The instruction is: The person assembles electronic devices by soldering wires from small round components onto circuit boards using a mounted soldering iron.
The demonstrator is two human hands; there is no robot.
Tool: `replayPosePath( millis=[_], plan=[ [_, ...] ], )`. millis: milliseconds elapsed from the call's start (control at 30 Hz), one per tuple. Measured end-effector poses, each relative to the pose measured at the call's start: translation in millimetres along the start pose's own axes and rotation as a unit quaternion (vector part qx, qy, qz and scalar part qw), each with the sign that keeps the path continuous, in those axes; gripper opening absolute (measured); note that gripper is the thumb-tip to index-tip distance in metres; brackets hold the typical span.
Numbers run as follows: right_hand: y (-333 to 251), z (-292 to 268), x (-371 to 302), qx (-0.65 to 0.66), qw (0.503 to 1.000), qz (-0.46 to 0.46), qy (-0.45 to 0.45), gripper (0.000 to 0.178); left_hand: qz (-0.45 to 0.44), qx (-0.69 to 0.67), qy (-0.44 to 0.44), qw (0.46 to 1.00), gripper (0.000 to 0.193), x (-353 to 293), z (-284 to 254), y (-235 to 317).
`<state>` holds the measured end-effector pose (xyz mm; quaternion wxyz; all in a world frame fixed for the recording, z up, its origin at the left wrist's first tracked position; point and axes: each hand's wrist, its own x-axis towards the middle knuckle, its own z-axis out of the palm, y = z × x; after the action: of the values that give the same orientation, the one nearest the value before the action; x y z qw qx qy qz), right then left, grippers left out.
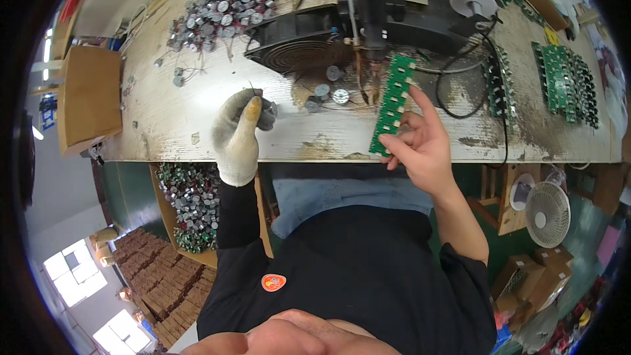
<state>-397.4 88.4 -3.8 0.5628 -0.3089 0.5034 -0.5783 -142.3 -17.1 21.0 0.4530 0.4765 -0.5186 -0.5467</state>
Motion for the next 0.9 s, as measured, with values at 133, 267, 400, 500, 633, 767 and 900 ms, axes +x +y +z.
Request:
replayPosePath(
  millis=[133,267,400,500,633,767,900],
  plan=[
    [-1.5,2.0,0.2,-0.002,1.0,0.008,-0.019,0.081,-0.019,0.084,-0.066,0.994,0.024,-20.2,31.2,-7.1],
    [-4.7,4.9,0.5,-0.004,0.999,0.02,-0.034,0.081,-0.099,0.098,-0.148,0.979,0.021,-32.0,58.1,-5.2],
    [-11.9,4.5,-2.4,0.02,0.998,0.027,-0.044,0.077,-0.171,0.028,-0.154,0.973,0.021,-31.1,73.8,-1.3],
    [-12.6,3.7,-2.7,0.034,0.998,0.029,-0.045,0.075,-0.157,0.044,-0.158,0.974,0.022,-25.6,79.1,-6.1],
    [-6.8,3.0,-1.7,0.036,0.998,0.019,-0.043,0.074,-0.135,0.068,-0.161,0.975,0.023,-23.8,81.6,-7.9],
    [-7.0,3.0,-1.2,0.036,0.998,0.023,-0.041,0.074,-0.145,0.045,-0.156,0.976,0.022,-22.6,83.9,-12.3],
    [-10.1,4.6,-0.2,0.04,0.998,0.021,-0.047,0.072,-0.19,0.002,-0.176,0.966,0.022,-18.2,85.5,-4.9]
  ],
)
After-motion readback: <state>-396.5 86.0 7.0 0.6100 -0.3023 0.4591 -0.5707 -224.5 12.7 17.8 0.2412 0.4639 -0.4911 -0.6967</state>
